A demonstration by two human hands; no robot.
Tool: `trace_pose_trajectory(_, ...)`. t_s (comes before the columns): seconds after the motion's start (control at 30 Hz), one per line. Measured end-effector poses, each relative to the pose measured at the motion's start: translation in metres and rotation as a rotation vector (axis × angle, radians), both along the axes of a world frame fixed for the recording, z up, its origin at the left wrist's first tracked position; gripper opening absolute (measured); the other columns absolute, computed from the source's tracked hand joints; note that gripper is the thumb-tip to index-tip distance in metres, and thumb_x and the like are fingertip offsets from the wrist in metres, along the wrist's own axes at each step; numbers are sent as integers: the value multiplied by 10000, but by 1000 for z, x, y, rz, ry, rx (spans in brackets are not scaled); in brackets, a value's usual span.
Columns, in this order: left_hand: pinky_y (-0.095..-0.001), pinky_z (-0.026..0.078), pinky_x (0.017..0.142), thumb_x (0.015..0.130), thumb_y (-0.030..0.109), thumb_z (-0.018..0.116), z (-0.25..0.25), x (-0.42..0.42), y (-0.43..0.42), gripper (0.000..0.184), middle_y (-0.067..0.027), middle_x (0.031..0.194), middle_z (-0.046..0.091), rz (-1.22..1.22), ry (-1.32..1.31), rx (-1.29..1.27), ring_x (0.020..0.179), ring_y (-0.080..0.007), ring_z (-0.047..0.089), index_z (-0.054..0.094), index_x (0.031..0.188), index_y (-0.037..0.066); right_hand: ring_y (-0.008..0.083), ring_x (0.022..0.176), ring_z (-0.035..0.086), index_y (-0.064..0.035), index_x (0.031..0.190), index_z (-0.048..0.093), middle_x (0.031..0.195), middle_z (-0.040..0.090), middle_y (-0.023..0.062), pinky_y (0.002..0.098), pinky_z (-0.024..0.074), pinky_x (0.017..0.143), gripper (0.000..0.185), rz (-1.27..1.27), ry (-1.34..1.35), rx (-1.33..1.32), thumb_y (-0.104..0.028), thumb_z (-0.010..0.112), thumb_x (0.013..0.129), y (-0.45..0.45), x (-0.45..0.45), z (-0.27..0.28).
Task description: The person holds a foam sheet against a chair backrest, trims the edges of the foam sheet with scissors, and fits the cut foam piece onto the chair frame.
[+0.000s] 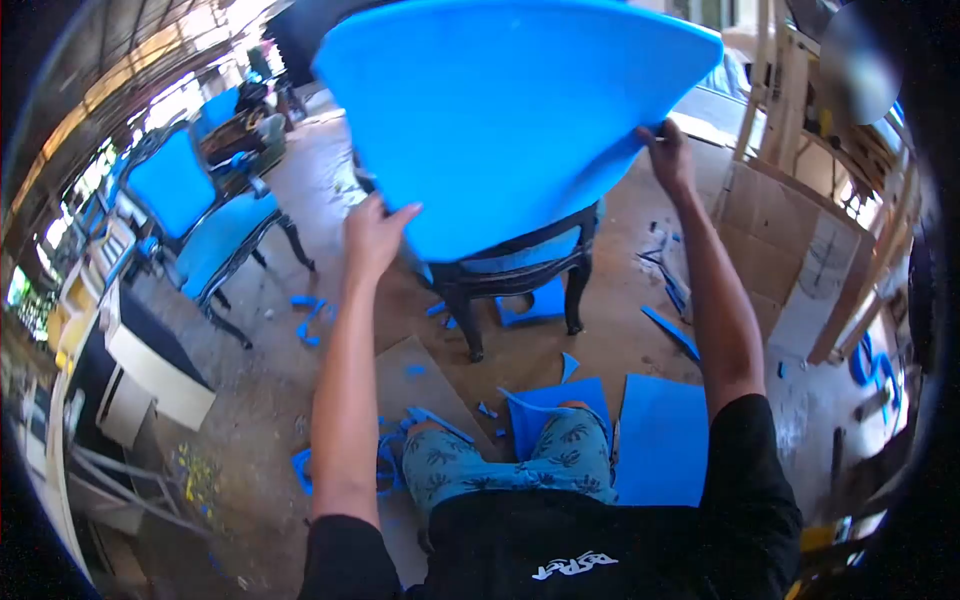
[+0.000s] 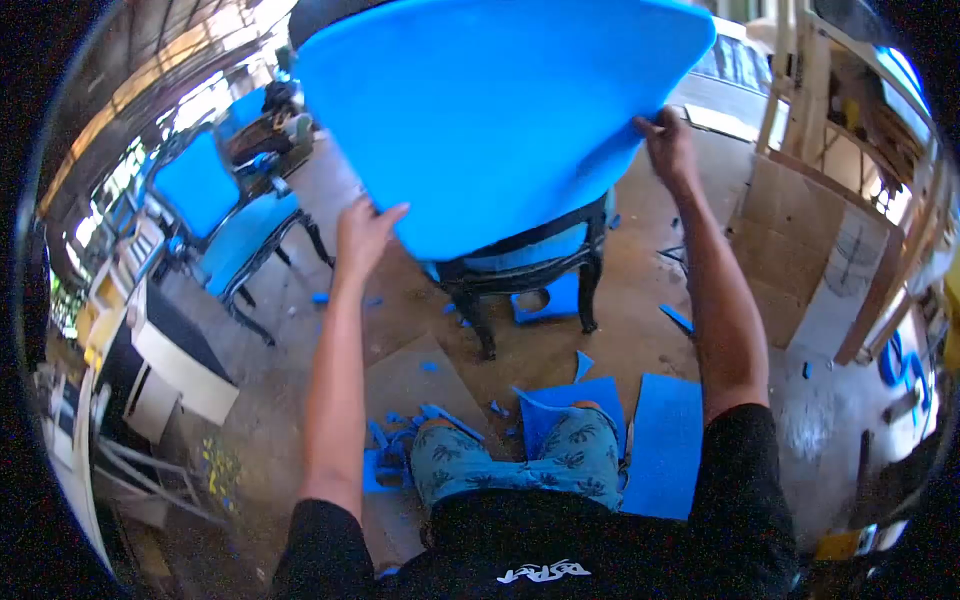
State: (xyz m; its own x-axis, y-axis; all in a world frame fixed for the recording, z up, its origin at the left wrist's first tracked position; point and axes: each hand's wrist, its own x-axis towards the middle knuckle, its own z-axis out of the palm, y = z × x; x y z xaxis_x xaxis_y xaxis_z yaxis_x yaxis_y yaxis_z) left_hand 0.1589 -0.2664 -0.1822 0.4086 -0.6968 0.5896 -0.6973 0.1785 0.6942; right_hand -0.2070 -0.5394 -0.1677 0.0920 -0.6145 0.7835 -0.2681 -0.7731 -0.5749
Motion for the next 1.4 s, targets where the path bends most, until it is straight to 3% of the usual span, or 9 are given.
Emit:
trace_pose_trajectory(0.2,-364,508,633,796,207,756,2,25,-63,269,-174,799,704,18,7,3,714,-255,695,662,904,-20,152,689,643,9,1023,613,852,668,99,287,530,552,262,-76,7,185,-229,626,914,-44,16,11)
trace_pose_trajectory(0.4,-406,526,674,751,295,799,5,25,-65,336,-170,792,703,197,-88,-2,766,-314,697,670,847,-1,183,747,669,27,1023,607,871,679,120,315,555,610,262,-20,-35,246,-217,624,929,-54,26,8)
trace_pose_trajectory(0.63,-349,533,662,731,229,819,-20,41,-73,295,-134,794,711,35,103,-141,738,-246,701,667,851,6,187,801,683,11,1044,602,927,685,112,310,572,649,259,37,-53,297,-227,618,941,-60,28,2)
trace_pose_trajectory(0.83,-364,536,658,723,216,820,-24,44,-78,295,-185,805,702,90,35,-212,755,-283,704,665,829,-11,182,846,684,-8,1060,591,999,675,110,308,573,688,284,146,-149,380,-270,613,952,-68,30,2)
trace_pose_trajectory(0.87,-319,524,545,755,223,819,-28,47,-82,320,-137,743,689,72,-73,-265,623,-181,664,656,847,-37,184,855,685,-1,1066,589,997,678,115,308,573,693,289,137,-131,386,-266,613,952,-72,27,4)
trace_pose_trajectory(0.9,-310,531,492,770,224,809,-28,46,-83,320,-144,754,684,51,-23,-231,599,-183,656,651,860,-40,186,863,686,5,1071,586,996,681,120,309,574,699,294,124,-118,397,-262,613,953,-73,27,3)
trace_pose_trajectory(0.93,-363,533,625,712,209,833,-28,45,-84,304,-184,748,693,63,29,-208,680,-267,695,654,796,-21,189,864,686,4,1075,586,987,683,120,312,575,701,292,133,-106,385,-260,613,953,-70,26,2)
trace_pose_trajectory(1.1,-321,509,516,745,208,830,-32,48,-93,318,-140,683,662,90,41,-174,599,-184,645,630,807,-31,219,861,685,-1,1162,545,1064,662,130,335,578,679,366,202,-129,329,-278,636,940,-76,30,-9)
trace_pose_trajectory(1.4,-295,573,482,864,122,716,-50,101,-145,303,-199,918,686,-85,66,-86,707,-174,662,534,1042,-44,247,766,700,-57,1253,531,1082,656,202,363,596,617,550,154,-242,290,-313,762,824,-97,18,-44)
